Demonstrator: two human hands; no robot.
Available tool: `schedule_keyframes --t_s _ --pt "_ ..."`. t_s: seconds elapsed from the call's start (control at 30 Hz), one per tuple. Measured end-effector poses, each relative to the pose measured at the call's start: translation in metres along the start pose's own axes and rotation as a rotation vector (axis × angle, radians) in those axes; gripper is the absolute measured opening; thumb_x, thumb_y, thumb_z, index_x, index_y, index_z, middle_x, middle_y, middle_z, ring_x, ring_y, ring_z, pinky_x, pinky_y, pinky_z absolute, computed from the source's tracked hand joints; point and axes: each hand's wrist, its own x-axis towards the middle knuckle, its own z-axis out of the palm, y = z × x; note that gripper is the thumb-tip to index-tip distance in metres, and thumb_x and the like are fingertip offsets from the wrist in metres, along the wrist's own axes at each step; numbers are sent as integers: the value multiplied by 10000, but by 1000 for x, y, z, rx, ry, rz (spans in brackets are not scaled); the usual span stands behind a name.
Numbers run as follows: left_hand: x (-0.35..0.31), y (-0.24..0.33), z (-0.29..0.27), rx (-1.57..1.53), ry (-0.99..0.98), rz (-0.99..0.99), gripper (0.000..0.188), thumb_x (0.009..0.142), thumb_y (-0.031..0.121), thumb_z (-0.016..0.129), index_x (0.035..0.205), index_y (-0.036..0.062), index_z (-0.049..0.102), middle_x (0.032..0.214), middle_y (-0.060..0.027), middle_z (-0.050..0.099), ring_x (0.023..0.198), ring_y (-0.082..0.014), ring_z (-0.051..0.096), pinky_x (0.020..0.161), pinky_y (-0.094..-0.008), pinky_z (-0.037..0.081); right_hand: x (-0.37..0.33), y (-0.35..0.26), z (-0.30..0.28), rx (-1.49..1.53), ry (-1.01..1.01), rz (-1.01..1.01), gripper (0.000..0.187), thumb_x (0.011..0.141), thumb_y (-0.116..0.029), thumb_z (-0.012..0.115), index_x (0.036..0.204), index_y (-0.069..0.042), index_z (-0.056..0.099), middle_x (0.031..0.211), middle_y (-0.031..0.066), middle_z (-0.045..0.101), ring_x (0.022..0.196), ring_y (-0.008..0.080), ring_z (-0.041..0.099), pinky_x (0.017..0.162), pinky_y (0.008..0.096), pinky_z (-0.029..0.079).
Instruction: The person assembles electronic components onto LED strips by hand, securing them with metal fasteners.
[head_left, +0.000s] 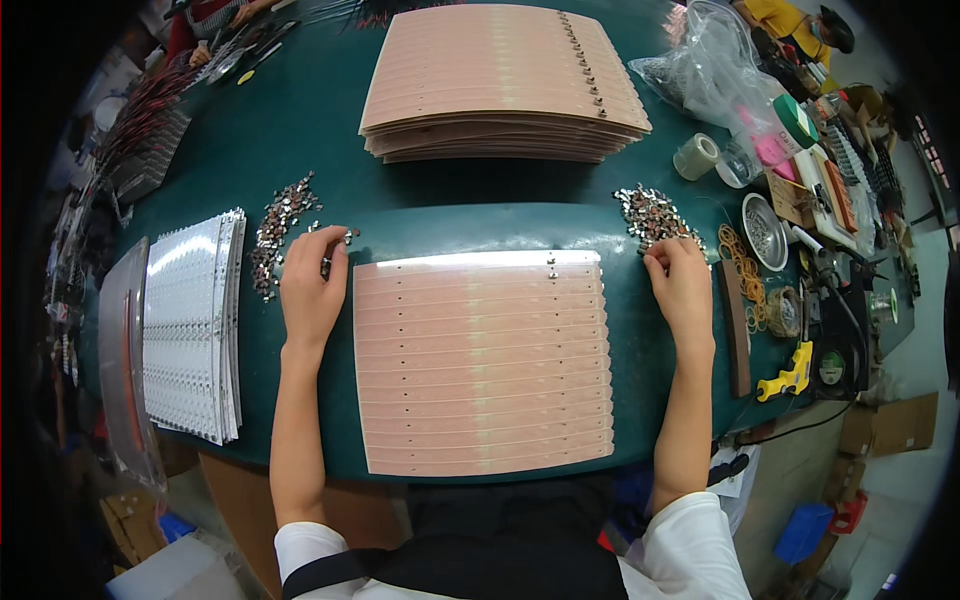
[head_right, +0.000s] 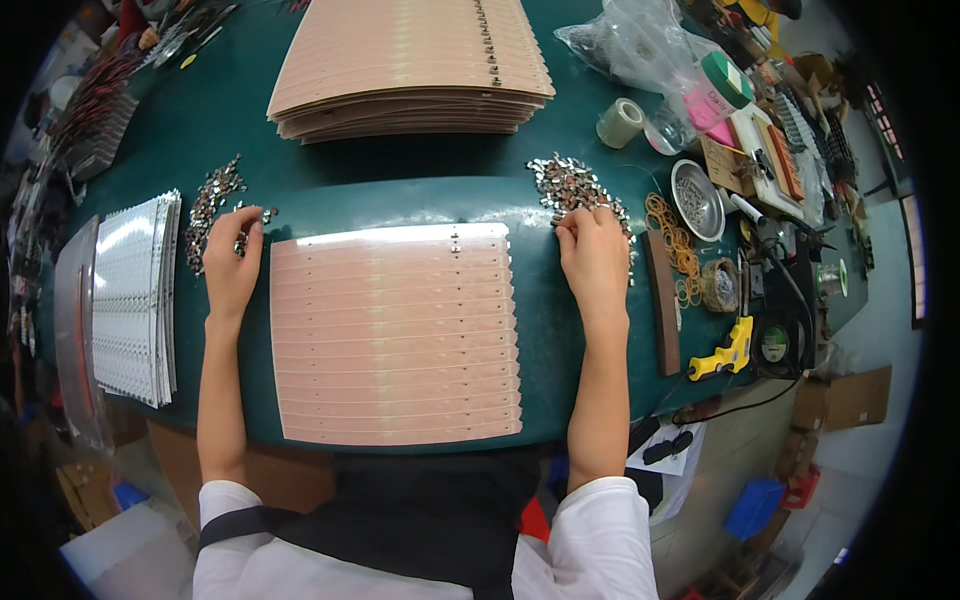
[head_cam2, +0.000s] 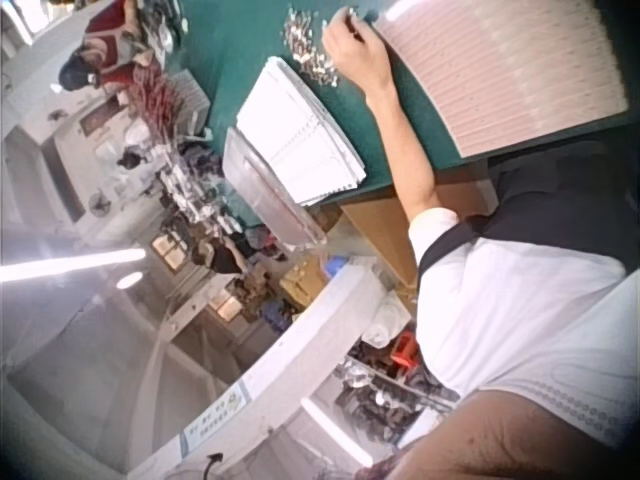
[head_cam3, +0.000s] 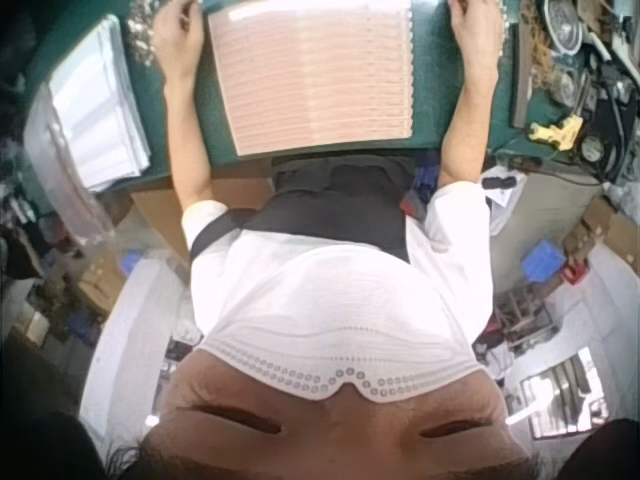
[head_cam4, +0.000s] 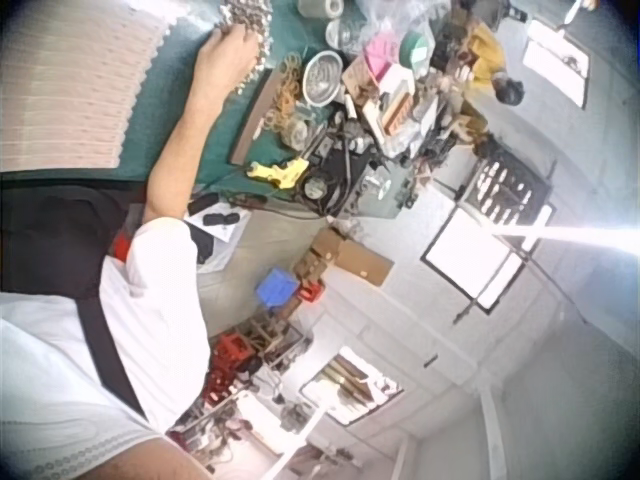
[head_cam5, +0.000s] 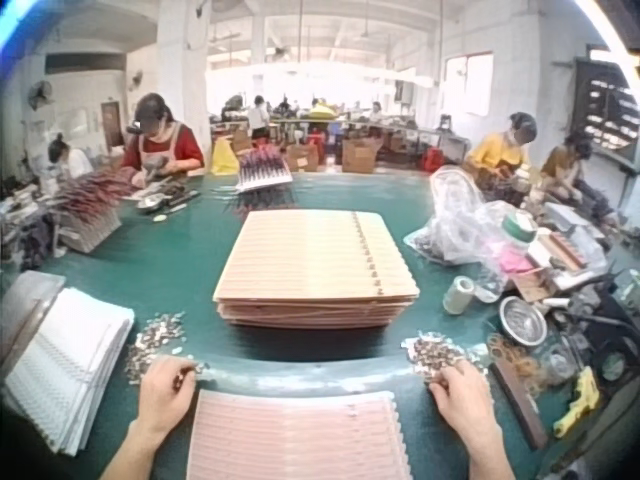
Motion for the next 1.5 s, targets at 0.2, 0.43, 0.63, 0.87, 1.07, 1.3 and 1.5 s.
schedule_keyframes --t_s 0.2,0.43,0.63,0.87,1.07,1.3,1.5 --pt "0 1 0 -5 1 6 134 917 29 623 1043 30 668 932 -100 661 838 -250 631 750 -359 506 -5 -9 0 -160 0 -105 111 852 -91 713 880 -5 649 882 138 605 854 308 625 760 423 497" --pt "-1 4 -1 -13 -16 -2 134 916 24 623 1035 31 683 954 -101 673 854 -251 641 760 -358 513 -14 -59 6 498 -231 -192 94 873 -63 689 924 9 656 880 129 610 811 287 618 745 367 500" --pt "0 3 2 -31 -8 9 137 917 28 622 1037 36 687 968 -96 678 877 -250 646 774 -356 519 -22 -71 17 455 -286 -328 60 883 -37 654 922 -1 628 925 131 576 916 319 581 812 397 484" --pt "-1 2 2 -16 -19 -5 140 921 39 619 1042 44 691 976 -94 681 884 -251 646 782 -351 521 -23 -73 16 393 -252 -348 62 882 -33 652 911 2 610 925 132 565 938 324 579 827 412 486" --pt "-2 1 -1 -10 -6 24 145 921 37 619 1047 43 690 972 -95 689 881 -254 645 779 -353 519 -24 -76 17 338 -217 -399 64 880 -40 653 914 -3 614 931 126 565 939 321 579 818 410 494" --pt "-1 4 4 -59 -6 -8 144 910 35 634 1045 31 685 978 -90 708 883 -246 657 779 -346 521 -24 -79 18 205 -159 -503 72 832 -37 659 886 4 635 906 113 584 897 307 572 802 399 504" --pt "-3 6 1 -47 -23 -45 127 914 34 637 1033 17 678 964 -105 710 885 -242 675 786 -344 535 -23 -79 20 227 -179 -502 59 858 -30 671 900 -3 638 910 121 584 899 316 578 808 388 487"
